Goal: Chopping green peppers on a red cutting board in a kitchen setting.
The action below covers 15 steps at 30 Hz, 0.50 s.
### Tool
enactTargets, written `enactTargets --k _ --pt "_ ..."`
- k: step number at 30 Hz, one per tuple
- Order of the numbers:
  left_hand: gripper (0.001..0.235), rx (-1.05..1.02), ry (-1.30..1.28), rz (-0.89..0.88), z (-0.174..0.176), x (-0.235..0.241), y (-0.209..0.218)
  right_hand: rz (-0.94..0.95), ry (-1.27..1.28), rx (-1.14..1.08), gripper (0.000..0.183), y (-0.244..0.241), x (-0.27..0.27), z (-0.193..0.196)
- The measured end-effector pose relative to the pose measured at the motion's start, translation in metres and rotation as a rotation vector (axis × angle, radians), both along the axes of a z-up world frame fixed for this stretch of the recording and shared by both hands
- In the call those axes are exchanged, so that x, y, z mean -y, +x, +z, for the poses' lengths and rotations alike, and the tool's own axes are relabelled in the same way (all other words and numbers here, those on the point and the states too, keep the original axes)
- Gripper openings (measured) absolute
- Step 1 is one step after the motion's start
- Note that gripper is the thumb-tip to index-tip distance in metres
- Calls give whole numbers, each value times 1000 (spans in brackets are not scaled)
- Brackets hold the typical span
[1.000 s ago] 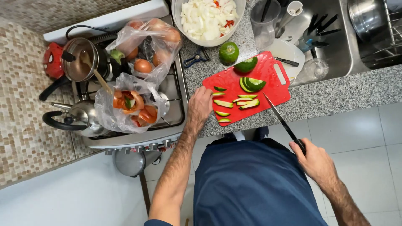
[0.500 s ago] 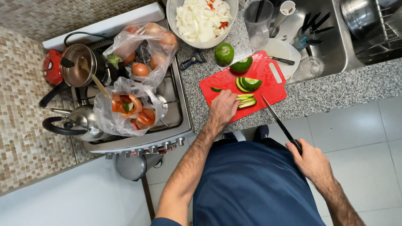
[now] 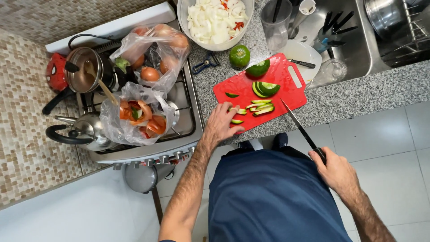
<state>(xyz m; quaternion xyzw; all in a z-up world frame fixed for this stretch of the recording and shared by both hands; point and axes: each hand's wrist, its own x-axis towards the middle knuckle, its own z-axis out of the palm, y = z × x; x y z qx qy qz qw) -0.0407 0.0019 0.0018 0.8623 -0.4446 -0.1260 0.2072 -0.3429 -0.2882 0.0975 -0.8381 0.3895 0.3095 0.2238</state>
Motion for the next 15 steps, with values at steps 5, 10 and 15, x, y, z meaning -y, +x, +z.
enactTargets --k 5,10,15 --pt "20 63 65 -16 -12 10 21 7 4 -14 53 0 4 0" --pt "3 299 126 -174 -21 19 35 -5 -15 21 54 -4 6 3" --pt "15 123 -151 -95 1 21 40 4 -4 -18 55 -12 11 -6"
